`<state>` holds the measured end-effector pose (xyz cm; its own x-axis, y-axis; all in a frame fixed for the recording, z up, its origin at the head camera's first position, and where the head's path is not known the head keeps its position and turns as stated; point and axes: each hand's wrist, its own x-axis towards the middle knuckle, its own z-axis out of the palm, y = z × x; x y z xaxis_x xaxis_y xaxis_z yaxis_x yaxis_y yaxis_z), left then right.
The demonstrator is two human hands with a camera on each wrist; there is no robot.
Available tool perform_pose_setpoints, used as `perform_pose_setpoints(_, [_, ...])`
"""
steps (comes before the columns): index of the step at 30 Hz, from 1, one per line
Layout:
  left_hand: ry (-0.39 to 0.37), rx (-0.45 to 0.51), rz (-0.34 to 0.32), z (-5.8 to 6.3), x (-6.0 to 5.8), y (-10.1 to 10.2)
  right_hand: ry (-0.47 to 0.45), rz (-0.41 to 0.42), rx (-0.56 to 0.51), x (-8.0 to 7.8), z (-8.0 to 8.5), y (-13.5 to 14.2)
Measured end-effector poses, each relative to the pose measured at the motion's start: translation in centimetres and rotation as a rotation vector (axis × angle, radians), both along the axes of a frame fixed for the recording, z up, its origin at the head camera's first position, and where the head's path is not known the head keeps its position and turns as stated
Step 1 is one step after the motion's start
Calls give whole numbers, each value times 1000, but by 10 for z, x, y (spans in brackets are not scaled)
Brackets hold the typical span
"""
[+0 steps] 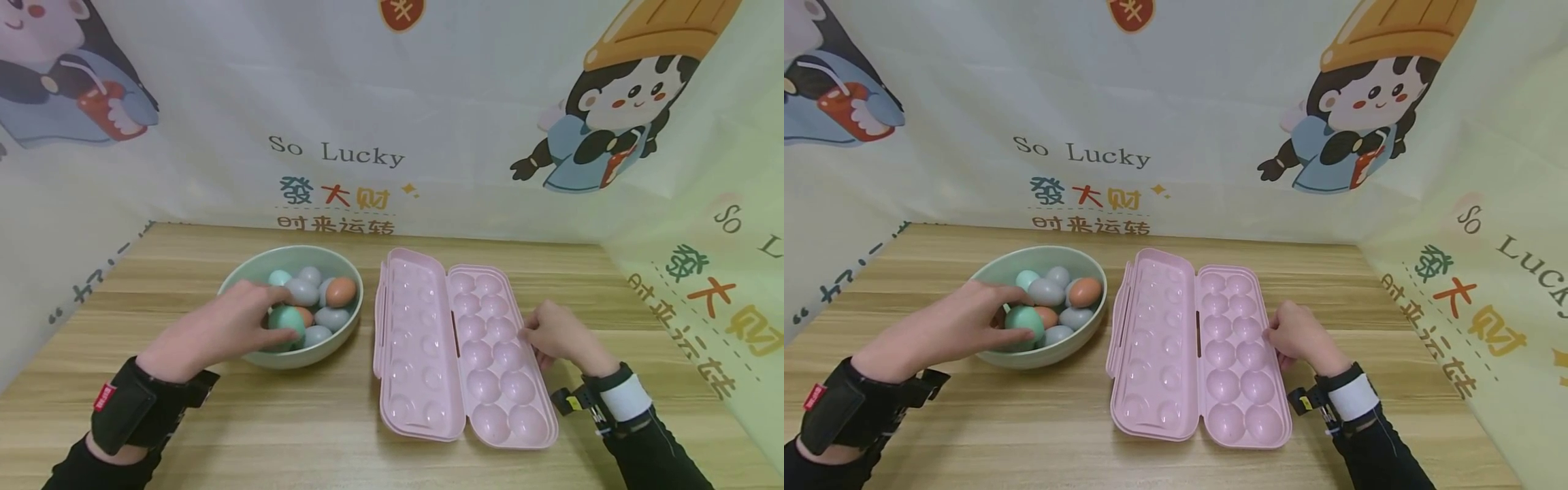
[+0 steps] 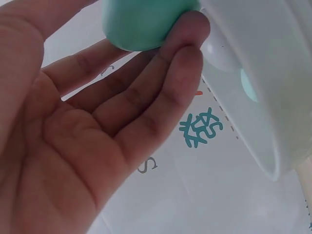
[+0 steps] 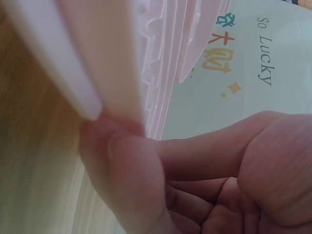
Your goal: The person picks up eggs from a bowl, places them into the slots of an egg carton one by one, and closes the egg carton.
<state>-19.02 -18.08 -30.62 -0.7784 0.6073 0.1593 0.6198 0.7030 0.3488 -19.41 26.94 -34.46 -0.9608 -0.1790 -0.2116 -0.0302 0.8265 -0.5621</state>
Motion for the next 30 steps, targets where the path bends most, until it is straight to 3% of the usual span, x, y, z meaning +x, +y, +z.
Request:
perform_pose_setpoints(11, [100, 54, -1, 4, 6, 4, 1, -5, -10, 2, -3, 0])
perform_pose_setpoints(17, [101, 61, 27, 6, 8, 6, -1, -8, -2, 3, -3, 1])
perform_pose_setpoints(30, [208, 113, 85, 10, 13, 8, 3, -7, -1, 1, -2, 0])
